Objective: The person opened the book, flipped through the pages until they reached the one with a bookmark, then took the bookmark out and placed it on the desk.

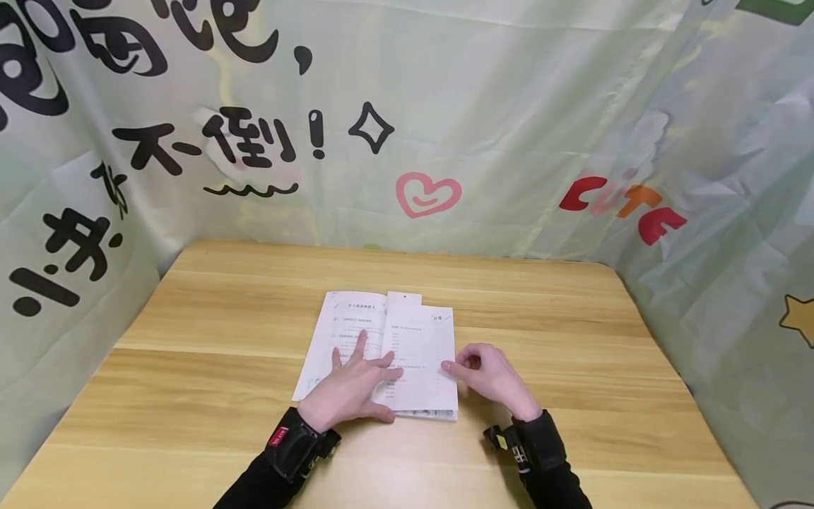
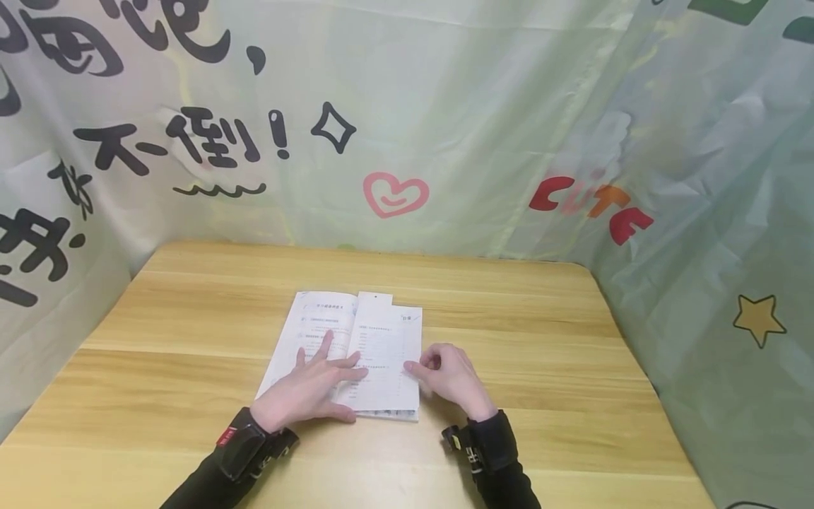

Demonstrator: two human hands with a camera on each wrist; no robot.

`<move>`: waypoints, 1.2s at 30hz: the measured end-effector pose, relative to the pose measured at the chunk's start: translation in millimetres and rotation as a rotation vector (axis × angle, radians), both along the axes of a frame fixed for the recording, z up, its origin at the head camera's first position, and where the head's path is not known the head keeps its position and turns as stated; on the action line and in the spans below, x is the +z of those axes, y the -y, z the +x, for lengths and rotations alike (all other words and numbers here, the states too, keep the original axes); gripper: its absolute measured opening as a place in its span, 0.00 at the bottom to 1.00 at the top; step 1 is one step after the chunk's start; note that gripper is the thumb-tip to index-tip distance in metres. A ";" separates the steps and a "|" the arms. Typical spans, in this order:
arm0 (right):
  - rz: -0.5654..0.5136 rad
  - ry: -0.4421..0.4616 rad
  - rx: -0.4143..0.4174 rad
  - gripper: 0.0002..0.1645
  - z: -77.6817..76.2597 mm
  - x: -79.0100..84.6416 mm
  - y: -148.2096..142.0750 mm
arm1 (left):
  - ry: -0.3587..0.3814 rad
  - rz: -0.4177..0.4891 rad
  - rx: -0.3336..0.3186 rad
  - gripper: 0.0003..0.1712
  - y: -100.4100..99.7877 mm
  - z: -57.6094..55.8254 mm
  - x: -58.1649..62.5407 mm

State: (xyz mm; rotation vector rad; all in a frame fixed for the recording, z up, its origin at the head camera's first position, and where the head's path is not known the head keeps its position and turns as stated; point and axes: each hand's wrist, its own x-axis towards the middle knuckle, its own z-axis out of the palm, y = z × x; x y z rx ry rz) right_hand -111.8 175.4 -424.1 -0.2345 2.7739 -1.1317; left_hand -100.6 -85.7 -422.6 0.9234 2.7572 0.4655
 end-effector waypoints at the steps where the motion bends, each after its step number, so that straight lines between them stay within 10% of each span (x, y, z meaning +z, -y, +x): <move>1: -0.020 0.000 0.008 0.15 -0.3 1.1 0.5 | 0.000 0.000 -0.002 0.42 0.1 -0.4 0.1; 13: -0.473 0.081 0.208 0.23 0.0 3.5 17.0 | -0.060 0.111 0.053 0.45 -3.6 6.3 14.1; 23: -0.314 0.052 0.409 0.35 -2.2 -16.0 18.6 | -0.224 0.466 0.310 0.40 8.3 -3.7 30.5; 36: -0.241 0.006 0.373 0.37 -6.6 -21.0 15.3 | 0.042 0.144 0.418 0.48 50.1 -8.0 36.5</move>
